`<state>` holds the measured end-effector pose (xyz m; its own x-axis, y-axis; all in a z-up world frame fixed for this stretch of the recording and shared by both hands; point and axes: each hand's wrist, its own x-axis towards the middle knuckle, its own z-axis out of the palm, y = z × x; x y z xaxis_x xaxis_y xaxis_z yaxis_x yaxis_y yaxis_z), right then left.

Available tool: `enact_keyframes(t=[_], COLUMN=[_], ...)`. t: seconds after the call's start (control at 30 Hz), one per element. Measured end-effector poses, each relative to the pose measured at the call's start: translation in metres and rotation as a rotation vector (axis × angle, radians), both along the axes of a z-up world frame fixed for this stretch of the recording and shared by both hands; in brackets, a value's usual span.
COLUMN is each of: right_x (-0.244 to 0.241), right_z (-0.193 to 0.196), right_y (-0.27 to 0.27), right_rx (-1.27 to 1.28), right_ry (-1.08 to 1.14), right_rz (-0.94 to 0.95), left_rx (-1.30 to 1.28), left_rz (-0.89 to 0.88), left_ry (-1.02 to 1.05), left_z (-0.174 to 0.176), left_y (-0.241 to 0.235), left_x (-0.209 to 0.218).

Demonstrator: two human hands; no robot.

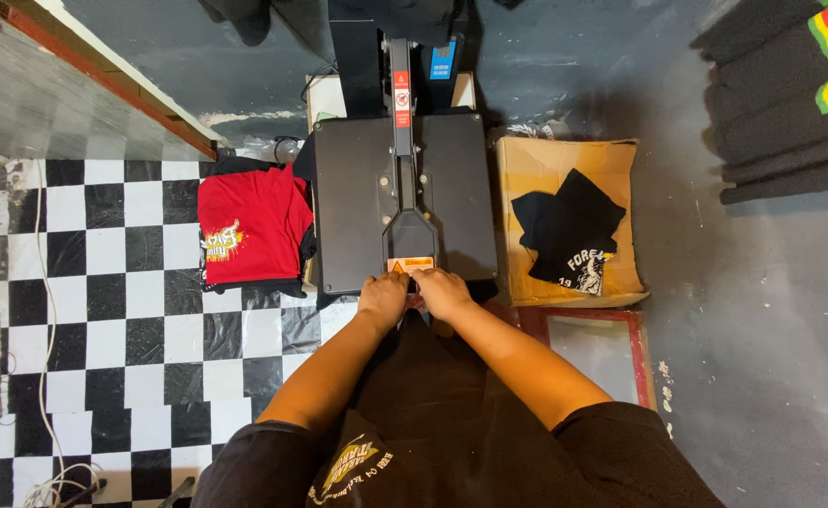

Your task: Operating a heat press machine to transfer designs onto black t-shirts.

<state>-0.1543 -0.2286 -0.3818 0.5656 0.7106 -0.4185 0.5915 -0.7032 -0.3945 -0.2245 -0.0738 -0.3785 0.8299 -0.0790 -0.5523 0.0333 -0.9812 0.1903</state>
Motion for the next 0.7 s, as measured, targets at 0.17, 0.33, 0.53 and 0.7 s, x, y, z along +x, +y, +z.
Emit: enact_keyframes(t=[0.17, 0.33, 0.53, 0.7], right_x=[0.001, -0.006, -0.008, -0.007], right_z=[0.014, -0.018, -0.036, -0.047], right_y=[0.005, 0.001, -0.001, -0.002], right_rx=[0.000, -0.010, -0.003, -0.023], right_ry=[-0.006, -0.315, -0.404, -0.336], right_rz=[0.009, 0.125, 0.120, 0.089], left_rx=[-0.031, 0.032, 0.065, 0.059], left_rz=[-0.029, -0.094, -0.120, -0.103], left_ry=[-0.033, -0.107, -0.093, -0.141], left_z=[0.015, 0.017, 0.011, 0.003], left_y=[0.004, 0.007, 0.011, 0.011], left_x=[-0.006, -0.007, 0.000, -0.001])
